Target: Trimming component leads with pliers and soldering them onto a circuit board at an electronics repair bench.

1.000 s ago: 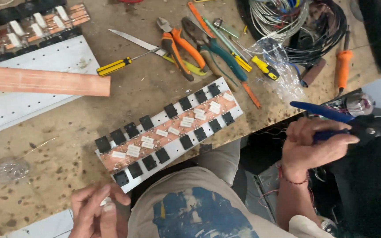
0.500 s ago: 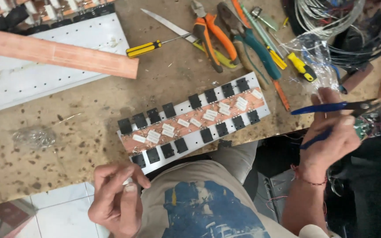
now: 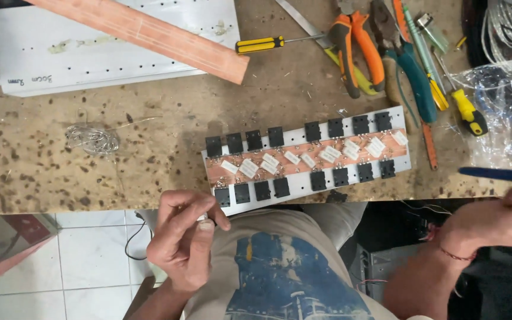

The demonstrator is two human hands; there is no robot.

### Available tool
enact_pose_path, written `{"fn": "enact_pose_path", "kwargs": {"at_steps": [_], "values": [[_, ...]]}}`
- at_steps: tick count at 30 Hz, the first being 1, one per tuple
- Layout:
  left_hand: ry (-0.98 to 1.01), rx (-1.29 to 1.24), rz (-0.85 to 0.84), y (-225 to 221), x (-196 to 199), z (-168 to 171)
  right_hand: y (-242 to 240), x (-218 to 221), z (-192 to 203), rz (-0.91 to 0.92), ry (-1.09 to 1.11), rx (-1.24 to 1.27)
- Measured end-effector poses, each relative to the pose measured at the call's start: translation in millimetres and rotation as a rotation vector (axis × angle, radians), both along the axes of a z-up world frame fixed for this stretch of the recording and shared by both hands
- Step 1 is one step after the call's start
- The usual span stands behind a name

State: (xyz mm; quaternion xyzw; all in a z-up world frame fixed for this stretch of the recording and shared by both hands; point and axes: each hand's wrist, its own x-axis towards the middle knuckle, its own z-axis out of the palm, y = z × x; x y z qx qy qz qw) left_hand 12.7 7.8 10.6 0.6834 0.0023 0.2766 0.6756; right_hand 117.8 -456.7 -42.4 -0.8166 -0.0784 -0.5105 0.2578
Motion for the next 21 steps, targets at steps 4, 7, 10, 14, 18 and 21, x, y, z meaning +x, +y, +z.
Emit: {"fn": "enact_pose_path", "kwargs": {"at_steps": [4,7,10,14,18,21], "values": [[-0.011,-0.016,0.014,3,2,-3,-70,-3,-60,-0.604,0.196,-0.418],[-0.003,-0.036,0.036,2,4,-3,75,8,7,-0.194,-0.134,-0.303],[0.01,-0.026,0.048,3,4,-1,104,-4,11,-0.169,0.099,-0.149],[-0.025,-0.027,0.036,5,5,-1,36,-13,-3,0.043,0.006,-0.035],[-0.001,-0.039,0.062,4,2,-1,67,9,3,0.044,0.01,-0.117],[0.007,-0.048,0.04,2,3,-3,53,3,-26,0.083,0.094,0.186]]}}
